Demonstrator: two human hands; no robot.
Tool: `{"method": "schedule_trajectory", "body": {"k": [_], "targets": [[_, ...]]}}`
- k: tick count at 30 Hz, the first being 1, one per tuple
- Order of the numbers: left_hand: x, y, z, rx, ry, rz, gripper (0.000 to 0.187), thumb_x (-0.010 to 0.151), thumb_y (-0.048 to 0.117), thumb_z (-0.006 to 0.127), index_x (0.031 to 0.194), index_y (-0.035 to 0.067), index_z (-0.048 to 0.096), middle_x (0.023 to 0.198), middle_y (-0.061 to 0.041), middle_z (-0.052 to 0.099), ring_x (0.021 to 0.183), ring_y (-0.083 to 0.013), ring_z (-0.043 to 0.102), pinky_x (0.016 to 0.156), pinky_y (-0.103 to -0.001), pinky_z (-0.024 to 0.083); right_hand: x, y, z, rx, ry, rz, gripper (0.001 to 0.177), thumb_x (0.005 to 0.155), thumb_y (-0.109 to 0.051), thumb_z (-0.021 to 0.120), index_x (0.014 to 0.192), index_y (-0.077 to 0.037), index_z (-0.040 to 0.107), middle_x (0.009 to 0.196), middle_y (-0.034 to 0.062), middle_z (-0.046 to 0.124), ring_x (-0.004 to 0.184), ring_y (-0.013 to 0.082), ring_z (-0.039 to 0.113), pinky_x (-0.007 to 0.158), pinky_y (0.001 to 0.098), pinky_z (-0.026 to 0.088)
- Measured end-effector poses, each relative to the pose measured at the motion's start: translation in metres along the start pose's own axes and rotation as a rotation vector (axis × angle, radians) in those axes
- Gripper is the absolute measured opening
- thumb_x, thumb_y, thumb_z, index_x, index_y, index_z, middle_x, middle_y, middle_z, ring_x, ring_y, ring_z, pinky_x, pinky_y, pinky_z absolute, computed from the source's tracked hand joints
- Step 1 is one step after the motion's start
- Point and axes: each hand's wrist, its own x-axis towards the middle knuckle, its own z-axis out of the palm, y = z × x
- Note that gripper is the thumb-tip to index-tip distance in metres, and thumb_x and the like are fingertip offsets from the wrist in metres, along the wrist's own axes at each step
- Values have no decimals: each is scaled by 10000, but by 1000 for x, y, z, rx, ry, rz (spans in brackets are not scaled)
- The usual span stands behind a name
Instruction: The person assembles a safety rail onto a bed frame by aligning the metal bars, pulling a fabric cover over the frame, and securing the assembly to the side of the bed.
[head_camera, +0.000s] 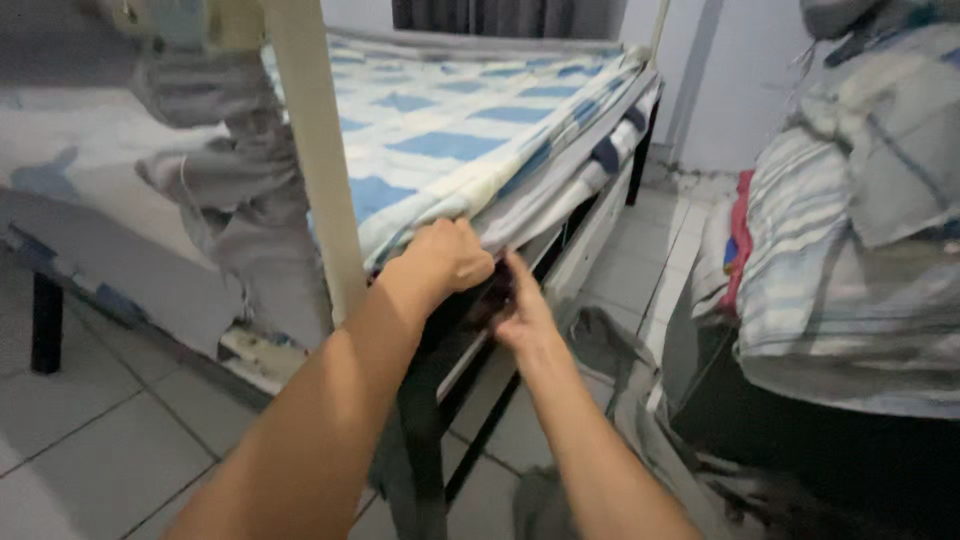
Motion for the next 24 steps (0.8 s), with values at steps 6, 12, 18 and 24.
{"method": "schedule_trajectory", "body": {"k": [6, 12, 18, 24], "targets": [[27, 7, -16, -87, -391, -153, 568, 788, 414, 551, 1129, 3, 743, 1127, -288, 729, 1031, -416, 731, 934, -473, 562, 4, 0, 2, -119, -19, 52, 577, 831, -470, 738, 1248, -74, 695, 1207, 96, 740, 1093, 290, 686, 922, 451, 564], [60, -5, 6, -272, -515, -252, 639, 798, 468, 592, 1162, -41, 721, 1105, -272, 760, 936, -381, 765, 846, -462, 585, 9, -7, -15, -87, -172, 140, 441, 915, -376, 766, 1223, -74, 670, 1163, 104, 714, 1053, 296, 680, 986, 443, 575], [61, -16, 3, -498, -536, -390, 678, 716, 429, 686, 1246, 4, 698, 1147, -253, 725, 932, -361, 707, 817, -463, 556, -10, -28, -3, -111, -24, 233, 509, 864, -430, 728, 1148, -8, 709, 1053, 147, 764, 974, 303, 718, 903, 447, 592], [78, -13, 8, -436, -624, -395, 724, 712, 444, 724, 1310, 40, 665, 1222, -237, 703, 1019, -351, 692, 891, -458, 540, -4, -7, 0, -233, -1, 88, 327, 914, -309, 744, 1134, -69, 723, 998, 78, 762, 889, 250, 729, 835, 407, 614]]}}
